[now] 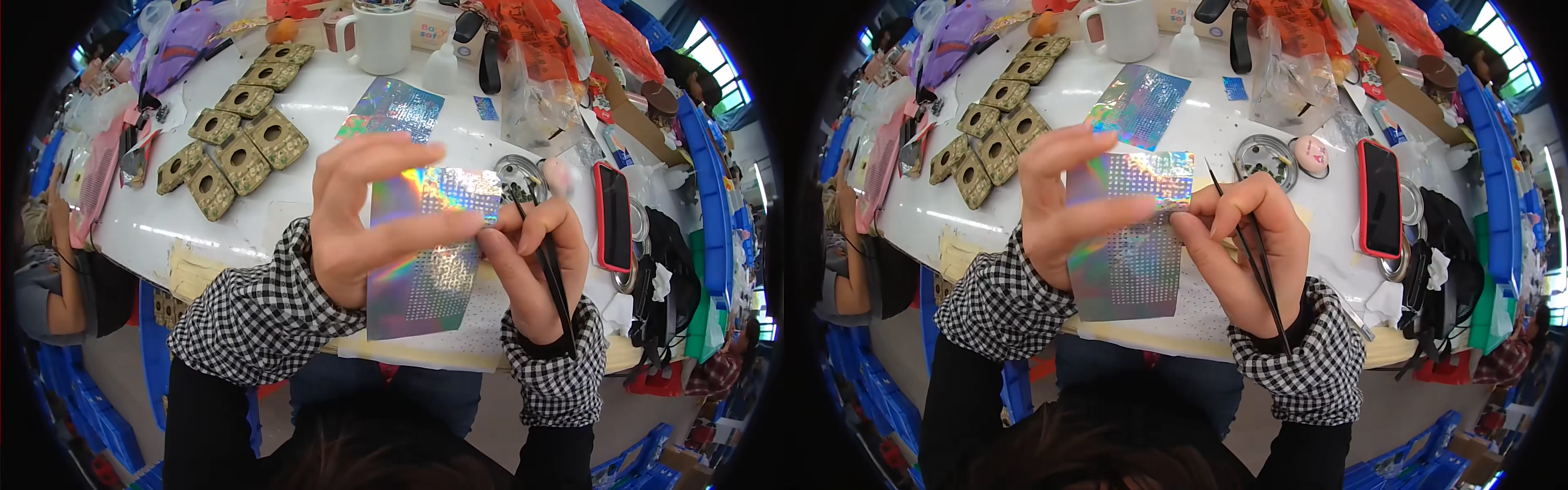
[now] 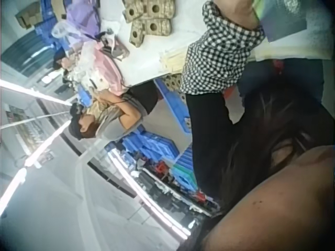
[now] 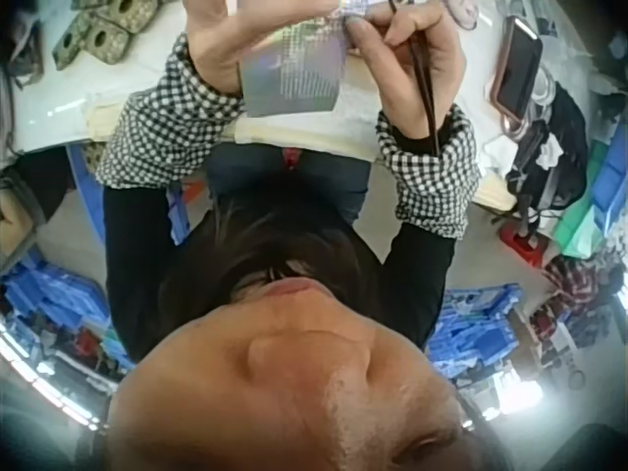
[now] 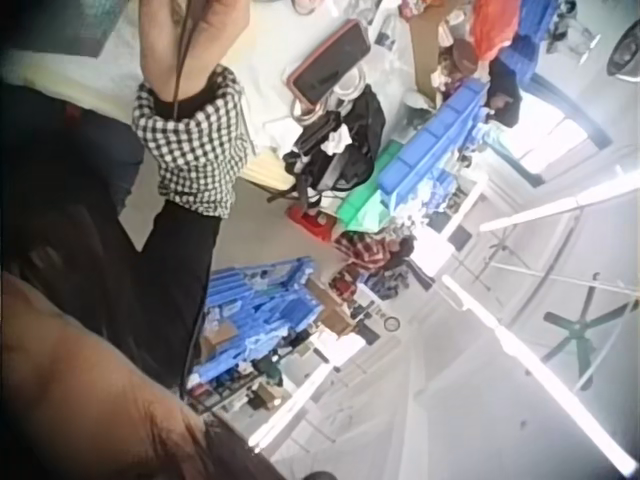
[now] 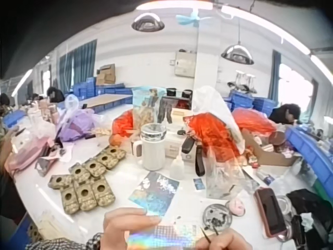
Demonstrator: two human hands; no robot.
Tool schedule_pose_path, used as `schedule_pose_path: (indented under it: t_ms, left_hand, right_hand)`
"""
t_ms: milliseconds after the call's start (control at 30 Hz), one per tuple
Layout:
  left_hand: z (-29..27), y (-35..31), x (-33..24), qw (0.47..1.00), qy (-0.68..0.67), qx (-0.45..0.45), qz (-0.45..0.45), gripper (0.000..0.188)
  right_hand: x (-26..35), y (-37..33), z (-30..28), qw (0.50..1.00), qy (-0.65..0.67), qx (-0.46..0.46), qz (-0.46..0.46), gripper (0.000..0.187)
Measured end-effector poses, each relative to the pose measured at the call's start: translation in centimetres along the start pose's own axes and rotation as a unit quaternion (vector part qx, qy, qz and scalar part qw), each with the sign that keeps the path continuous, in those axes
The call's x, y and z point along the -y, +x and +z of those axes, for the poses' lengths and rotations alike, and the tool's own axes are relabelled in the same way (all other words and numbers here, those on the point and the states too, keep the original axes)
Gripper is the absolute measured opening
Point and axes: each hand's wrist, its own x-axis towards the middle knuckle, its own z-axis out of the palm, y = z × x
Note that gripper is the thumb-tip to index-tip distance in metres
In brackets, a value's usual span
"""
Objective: Applying tiny gems or components onto a holographic sticker sheet using a manual picker tool.
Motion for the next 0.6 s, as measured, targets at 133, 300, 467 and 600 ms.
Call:
schedule_pose_path:
  t_ms: [133, 300, 467, 600]
  left_hand:
    - [-0.1, 0.4, 0.0, 0.881, -0.344, -0.024, -0.324, 0.049]
    - [-0.4, 0.0, -0.1, 0.513, -0.692, 0.033, -0.506, 0.058]
    - [0.0, 0.1, -0.9, 0.662, -0.519, 0.125, -0.527, 0.028]
    - [0.2, 0.1, -1.0, 0.645, -0.527, 0.089, -0.546, 0.023]
  right_hand:
    - [0.2, -0.1, -0.1, 0.999, -0.035, -0.020, -0.006, 0.024]
    - [0.0, -0.1, 0.2, 0.997, -0.058, -0.046, -0.007, 0.022]
    - [-0.3, -0.1, 0.3, 0.998, -0.058, -0.024, -0.004, 0.021]
    - [-0.1, -0.1, 0.6, 0.999, -0.042, -0.031, 0.016, 0.018]
